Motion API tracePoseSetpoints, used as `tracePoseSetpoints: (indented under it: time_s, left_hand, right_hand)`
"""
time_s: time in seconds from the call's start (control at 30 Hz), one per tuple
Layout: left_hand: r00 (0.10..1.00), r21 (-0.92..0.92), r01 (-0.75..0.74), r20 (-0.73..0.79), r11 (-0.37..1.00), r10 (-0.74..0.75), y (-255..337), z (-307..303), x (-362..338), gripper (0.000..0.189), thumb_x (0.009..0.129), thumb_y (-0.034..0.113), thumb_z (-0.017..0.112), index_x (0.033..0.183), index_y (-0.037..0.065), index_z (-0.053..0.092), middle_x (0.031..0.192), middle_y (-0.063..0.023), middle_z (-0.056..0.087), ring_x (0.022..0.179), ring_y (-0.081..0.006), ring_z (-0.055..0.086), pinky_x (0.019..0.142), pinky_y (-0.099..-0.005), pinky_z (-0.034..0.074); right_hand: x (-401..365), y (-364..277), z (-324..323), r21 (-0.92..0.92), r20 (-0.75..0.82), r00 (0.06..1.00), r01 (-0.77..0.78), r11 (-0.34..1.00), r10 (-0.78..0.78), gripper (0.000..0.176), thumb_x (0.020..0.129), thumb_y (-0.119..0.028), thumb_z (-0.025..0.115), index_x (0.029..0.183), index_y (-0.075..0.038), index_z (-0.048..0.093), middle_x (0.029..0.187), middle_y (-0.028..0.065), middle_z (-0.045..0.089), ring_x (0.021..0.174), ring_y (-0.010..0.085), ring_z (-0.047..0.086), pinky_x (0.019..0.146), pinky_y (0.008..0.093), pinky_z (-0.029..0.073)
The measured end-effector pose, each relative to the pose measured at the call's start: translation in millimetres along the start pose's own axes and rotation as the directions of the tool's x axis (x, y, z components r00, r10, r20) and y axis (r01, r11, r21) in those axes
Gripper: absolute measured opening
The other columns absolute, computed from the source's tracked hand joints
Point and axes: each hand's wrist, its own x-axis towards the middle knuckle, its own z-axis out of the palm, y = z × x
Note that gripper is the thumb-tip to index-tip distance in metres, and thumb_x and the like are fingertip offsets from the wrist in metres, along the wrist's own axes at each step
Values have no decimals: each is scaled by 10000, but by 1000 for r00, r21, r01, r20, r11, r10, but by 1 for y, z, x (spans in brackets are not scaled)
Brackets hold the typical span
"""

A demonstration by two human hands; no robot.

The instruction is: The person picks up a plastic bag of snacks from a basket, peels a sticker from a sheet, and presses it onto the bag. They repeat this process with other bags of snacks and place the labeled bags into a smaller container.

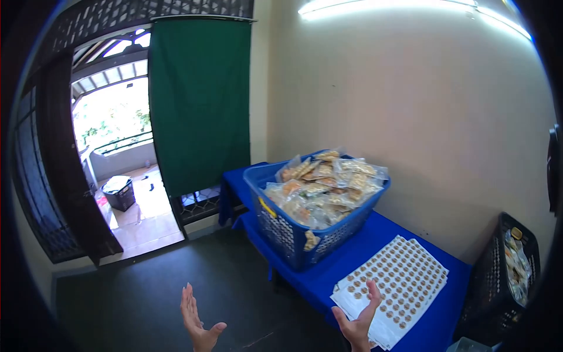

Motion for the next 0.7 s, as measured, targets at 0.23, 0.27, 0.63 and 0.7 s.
tracePoseSetpoints:
  time_s: [0.23,0.27,0.63,0.7]
  left_hand:
    - [996,41,23,-85,999,-20,-19,-8,35,1229,400,581,743,1295,-11,143,1336,-204,203,1257,-305,183,1020,-425,120]
    - [997,34,11,-83,999,-8,-22,-4,44,1245,384,587,742,1294,-15,142,1334,-209,205,1256,-307,185,1020,-425,122]
    - [993,-49,-121,-10,991,120,-81,82,175,1283,327,561,775,1286,-26,157,1303,-257,228,1239,-351,208,1008,-447,146]
    - [991,-69,-129,29,989,132,-90,103,194,1275,332,554,779,1283,-29,162,1304,-256,226,1238,-352,207,1008,-451,144]
  right_hand:
    - [43,6,77,292,145,989,-8,956,-36,1054,522,-414,765,1278,11,167,1313,150,205,1209,259,213,980,376,163]
    - [52,8,88,373,154,987,-18,928,-42,1080,511,-416,771,1288,8,153,1335,147,178,1219,254,200,982,371,159]
    - [186,33,159,467,87,988,70,881,-125,1034,540,-419,748,1291,5,178,1342,147,197,1243,255,190,1006,377,149]
    - [209,34,154,444,102,988,59,894,-116,982,564,-323,727,1292,15,161,1340,158,197,1247,254,185,1005,375,146]
